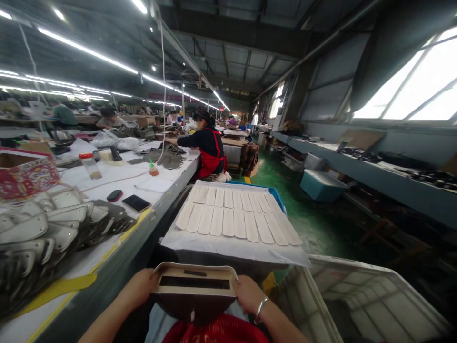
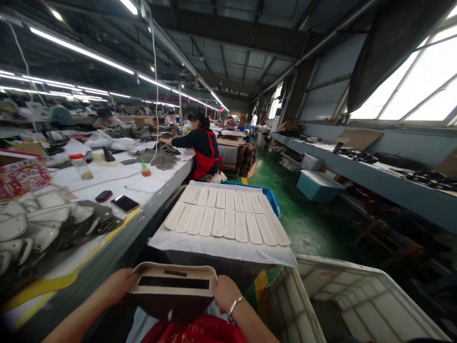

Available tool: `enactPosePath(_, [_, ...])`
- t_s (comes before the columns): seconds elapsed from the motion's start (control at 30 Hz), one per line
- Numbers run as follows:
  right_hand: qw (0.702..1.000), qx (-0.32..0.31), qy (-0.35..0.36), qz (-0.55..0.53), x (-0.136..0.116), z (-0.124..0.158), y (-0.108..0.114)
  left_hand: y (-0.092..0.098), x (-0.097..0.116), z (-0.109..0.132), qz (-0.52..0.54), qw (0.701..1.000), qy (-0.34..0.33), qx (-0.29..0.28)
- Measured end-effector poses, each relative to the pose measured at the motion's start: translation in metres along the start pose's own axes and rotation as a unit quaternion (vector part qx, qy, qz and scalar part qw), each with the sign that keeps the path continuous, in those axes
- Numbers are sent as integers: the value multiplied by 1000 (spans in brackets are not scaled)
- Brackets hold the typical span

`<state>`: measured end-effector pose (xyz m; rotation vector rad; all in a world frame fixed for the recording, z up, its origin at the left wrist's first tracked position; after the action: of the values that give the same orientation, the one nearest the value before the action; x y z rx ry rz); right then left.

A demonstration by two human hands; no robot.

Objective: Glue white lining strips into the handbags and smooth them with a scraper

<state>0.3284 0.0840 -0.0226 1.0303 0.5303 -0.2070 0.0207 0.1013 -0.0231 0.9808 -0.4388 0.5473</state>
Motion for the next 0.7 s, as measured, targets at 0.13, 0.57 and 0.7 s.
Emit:
enactPosePath(0.13, [999,16,-21,-24,2,4,3,5,3,-4,5,1000,5,-2])
enactPosePath(0.57, [993,-34,-92,70,18,-10,4,0,-6,4,-51,995,65,-56])
enactPosePath(0.7, [991,-66,-75,90,9,-13,6,8,6,-3,-169,984,43,-41])
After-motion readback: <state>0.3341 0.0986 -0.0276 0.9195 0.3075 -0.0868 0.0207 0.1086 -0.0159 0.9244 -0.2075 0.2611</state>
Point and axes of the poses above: each hand's wrist, its own z-axis away from the middle knuckle, its own y-axis out of the back of the hand, x = y × z, the point moved 9 cm from there along -z, towards the middle knuckle, and after that the axes turned 8 degrees about -x, right-handed, at the moved point
